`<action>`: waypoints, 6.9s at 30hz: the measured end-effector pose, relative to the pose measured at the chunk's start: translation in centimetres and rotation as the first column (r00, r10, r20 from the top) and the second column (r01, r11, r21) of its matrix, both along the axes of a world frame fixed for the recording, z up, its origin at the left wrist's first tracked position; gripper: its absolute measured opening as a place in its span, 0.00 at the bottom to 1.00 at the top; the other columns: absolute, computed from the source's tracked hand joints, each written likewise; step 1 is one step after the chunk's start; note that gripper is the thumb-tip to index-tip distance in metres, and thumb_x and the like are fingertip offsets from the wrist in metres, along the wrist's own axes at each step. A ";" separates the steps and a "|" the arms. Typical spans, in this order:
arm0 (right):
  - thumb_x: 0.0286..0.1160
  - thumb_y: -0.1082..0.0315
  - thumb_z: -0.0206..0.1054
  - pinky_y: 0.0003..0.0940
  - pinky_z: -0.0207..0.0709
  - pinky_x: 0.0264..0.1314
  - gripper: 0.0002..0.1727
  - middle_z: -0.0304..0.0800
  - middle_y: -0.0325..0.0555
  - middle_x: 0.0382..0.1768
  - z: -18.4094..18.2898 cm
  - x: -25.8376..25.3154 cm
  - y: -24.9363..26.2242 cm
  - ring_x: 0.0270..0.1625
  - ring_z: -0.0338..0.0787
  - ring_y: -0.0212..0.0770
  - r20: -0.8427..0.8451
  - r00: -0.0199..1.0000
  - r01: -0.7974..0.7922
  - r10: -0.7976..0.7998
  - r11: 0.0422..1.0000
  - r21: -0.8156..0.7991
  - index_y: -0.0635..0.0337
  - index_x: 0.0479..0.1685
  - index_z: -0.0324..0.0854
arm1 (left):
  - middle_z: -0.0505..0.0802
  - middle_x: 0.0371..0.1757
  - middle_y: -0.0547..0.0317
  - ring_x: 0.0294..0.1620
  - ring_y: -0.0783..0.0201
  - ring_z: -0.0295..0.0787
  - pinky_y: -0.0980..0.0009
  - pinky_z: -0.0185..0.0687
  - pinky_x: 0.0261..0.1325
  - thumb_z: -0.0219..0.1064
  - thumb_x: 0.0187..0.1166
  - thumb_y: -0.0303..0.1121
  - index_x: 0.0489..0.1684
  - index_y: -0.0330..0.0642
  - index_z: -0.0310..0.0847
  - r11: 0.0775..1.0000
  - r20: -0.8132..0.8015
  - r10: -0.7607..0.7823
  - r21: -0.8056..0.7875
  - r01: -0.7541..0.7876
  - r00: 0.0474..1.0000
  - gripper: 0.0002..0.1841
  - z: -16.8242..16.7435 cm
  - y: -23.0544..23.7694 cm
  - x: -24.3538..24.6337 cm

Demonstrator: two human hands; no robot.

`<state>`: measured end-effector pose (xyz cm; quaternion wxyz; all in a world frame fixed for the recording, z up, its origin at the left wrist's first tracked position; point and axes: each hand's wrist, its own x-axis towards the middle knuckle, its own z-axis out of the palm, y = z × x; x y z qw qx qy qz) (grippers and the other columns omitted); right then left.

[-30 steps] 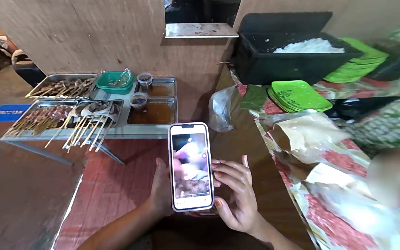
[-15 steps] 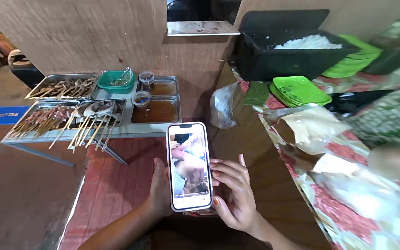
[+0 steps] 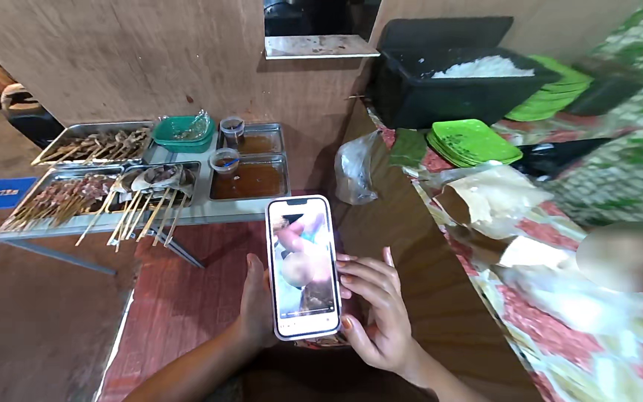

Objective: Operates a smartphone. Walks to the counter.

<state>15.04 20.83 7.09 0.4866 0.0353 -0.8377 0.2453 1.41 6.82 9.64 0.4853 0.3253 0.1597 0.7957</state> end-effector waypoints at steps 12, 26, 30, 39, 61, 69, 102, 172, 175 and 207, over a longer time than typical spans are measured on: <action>0.87 0.46 0.52 0.46 0.46 0.94 0.21 0.80 0.31 0.70 0.4 1.0 0.6 0.82 0.72 0.32 -0.003 0.998 0.055 -0.055 0.998 0.010 0.45 0.68 0.74 | 0.94 0.64 0.58 0.68 0.63 0.89 0.60 0.83 0.72 0.55 0.73 0.74 0.70 0.55 0.85 0.997 -0.028 0.007 -0.077 -0.009 1.000 0.39 0.4 1.1 0.3; 0.88 0.46 0.52 0.49 0.44 0.95 0.20 0.81 0.31 0.70 0.6 3.4 2.6 0.81 0.72 0.32 0.001 0.997 0.071 -0.071 0.997 0.014 0.45 0.67 0.74 | 0.92 0.66 0.56 0.70 0.60 0.88 0.55 0.82 0.74 0.56 0.72 0.76 0.73 0.54 0.83 0.994 -0.023 0.040 -0.096 -0.042 0.999 0.41 0.5 3.3 2.6; 0.88 0.46 0.52 0.50 0.44 0.94 0.21 0.81 0.31 0.69 0.5 4.2 3.5 0.81 0.73 0.33 -0.001 0.998 0.067 -0.067 0.998 0.011 0.44 0.68 0.75 | 0.91 0.68 0.55 0.72 0.60 0.86 0.56 0.80 0.76 0.55 0.74 0.74 0.73 0.53 0.83 0.999 0.002 -0.015 -0.036 0.015 1.000 0.40 0.2 4.2 3.2; 0.88 0.46 0.51 0.52 0.44 0.94 0.20 0.83 0.32 0.68 0.3 6.4 5.8 0.80 0.75 0.33 -0.015 0.998 0.068 -0.068 0.998 0.000 0.45 0.66 0.75 | 0.92 0.67 0.58 0.72 0.63 0.87 0.59 0.79 0.77 0.53 0.77 0.72 0.72 0.54 0.84 0.999 0.021 -0.053 0.001 0.053 0.998 0.38 0.2 6.4 5.7; 0.88 0.45 0.52 0.52 0.47 0.93 0.21 0.83 0.34 0.68 -0.5 12.4 11.2 0.79 0.76 0.34 0.009 0.993 0.121 -0.121 0.992 -0.025 0.45 0.67 0.74 | 0.93 0.67 0.57 0.71 0.61 0.87 0.57 0.80 0.76 0.55 0.75 0.73 0.71 0.54 0.85 0.997 -0.001 -0.031 -0.064 0.031 1.000 0.38 -0.5 12.6 10.9; 0.88 0.46 0.52 0.54 0.45 0.94 0.20 0.83 0.33 0.69 -0.6 12.7 11.8 0.80 0.75 0.34 0.011 0.991 0.135 -0.135 0.990 -0.032 0.45 0.67 0.74 | 0.93 0.66 0.58 0.71 0.62 0.87 0.57 0.80 0.75 0.56 0.75 0.72 0.70 0.54 0.86 0.995 0.029 -0.079 -0.051 0.081 0.996 0.37 -0.6 13.5 11.0; 0.88 0.45 0.51 0.53 0.42 0.95 0.22 0.82 0.33 0.69 -0.8 3.1 4.1 0.81 0.73 0.33 0.039 0.997 0.068 -0.066 0.997 -0.043 0.46 0.67 0.75 | 0.95 0.60 0.61 0.65 0.67 0.91 0.62 0.85 0.70 0.54 0.75 0.73 0.65 0.58 0.89 0.990 -0.024 0.062 -0.124 -0.065 0.998 0.35 0.0 4.6 2.8; 0.88 0.46 0.52 0.53 0.42 0.95 0.22 0.82 0.34 0.69 -0.8 8.7 10.9 0.81 0.74 0.31 0.065 0.997 0.035 -0.031 0.998 -0.054 0.46 0.69 0.72 | 0.97 0.49 0.66 0.52 0.72 0.94 0.69 0.88 0.60 0.54 0.74 0.74 0.54 0.59 0.93 0.988 -0.014 0.087 -0.127 -0.088 0.996 0.34 -0.8 11.1 8.6; 0.88 0.45 0.53 0.53 0.41 0.95 0.22 0.82 0.35 0.70 -1.0 9.2 11.9 0.81 0.74 0.32 0.071 0.997 0.021 -0.016 0.998 -0.067 0.47 0.70 0.72 | 0.96 0.53 0.66 0.56 0.71 0.92 0.68 0.87 0.62 0.59 0.71 0.74 0.60 0.59 0.90 0.980 0.047 0.121 -0.167 -0.111 0.992 0.34 -0.7 12.1 9.4; 0.87 0.47 0.54 0.48 0.49 0.94 0.22 0.81 0.36 0.68 -0.6 5.8 10.5 0.79 0.75 0.32 0.043 0.996 -0.080 0.083 0.994 -0.071 0.47 0.70 0.71 | 0.94 0.64 0.64 0.69 0.69 0.87 0.65 0.80 0.75 0.54 0.78 0.70 0.68 0.58 0.87 0.991 -0.015 0.131 -0.037 -0.131 0.991 0.33 -0.4 9.9 6.8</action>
